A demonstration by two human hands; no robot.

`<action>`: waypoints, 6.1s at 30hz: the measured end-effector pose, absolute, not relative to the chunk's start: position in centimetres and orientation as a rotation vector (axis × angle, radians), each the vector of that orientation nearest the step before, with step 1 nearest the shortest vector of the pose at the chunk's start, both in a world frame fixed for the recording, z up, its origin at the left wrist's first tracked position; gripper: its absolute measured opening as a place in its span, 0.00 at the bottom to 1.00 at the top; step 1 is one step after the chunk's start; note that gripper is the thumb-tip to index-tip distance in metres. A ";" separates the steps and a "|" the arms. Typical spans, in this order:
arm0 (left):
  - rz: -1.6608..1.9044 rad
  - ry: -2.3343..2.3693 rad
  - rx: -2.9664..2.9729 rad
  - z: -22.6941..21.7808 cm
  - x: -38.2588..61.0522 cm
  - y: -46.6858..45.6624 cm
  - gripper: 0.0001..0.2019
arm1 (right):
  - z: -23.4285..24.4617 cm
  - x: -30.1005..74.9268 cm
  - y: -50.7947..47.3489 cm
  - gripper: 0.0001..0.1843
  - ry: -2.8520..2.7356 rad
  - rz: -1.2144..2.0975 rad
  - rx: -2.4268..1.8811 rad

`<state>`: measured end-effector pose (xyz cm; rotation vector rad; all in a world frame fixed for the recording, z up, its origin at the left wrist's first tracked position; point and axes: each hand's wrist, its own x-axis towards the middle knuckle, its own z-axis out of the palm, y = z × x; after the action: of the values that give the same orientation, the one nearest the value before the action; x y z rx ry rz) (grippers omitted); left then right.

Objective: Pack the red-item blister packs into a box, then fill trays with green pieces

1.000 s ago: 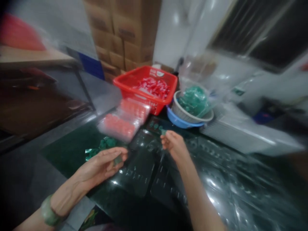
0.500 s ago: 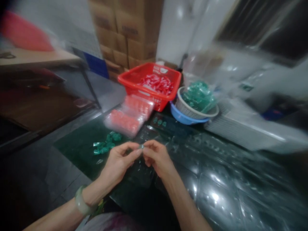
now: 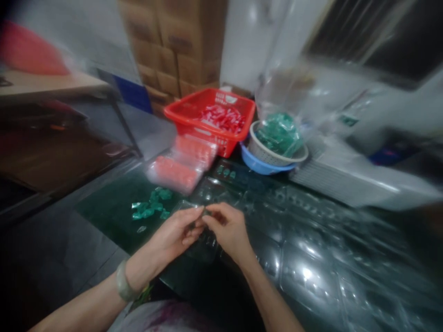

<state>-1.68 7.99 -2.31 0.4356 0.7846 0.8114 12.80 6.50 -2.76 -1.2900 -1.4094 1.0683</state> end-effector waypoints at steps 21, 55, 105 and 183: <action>0.851 0.835 0.658 -2.8 -4.4 8.6 0.20 | -7.4 23.6 23.1 0.12 -1.599 0.420 -1.983; 0.937 0.838 0.833 -3.0 -2.2 7.1 0.20 | -1.2 11.1 5.9 0.08 -1.993 0.447 -1.452; 0.822 0.828 0.629 -2.5 0.1 7.9 0.15 | -2.6 17.6 9.0 0.10 -1.472 0.958 -1.459; 0.717 1.769 2.142 -7.0 -16.2 9.0 0.14 | -6.7 9.7 16.2 0.09 -2.252 -0.055 -1.897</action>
<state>-16.17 8.99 -6.97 2.1420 1.7693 0.7172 9.68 16.22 -6.70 -1.8972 -2.2525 -0.0551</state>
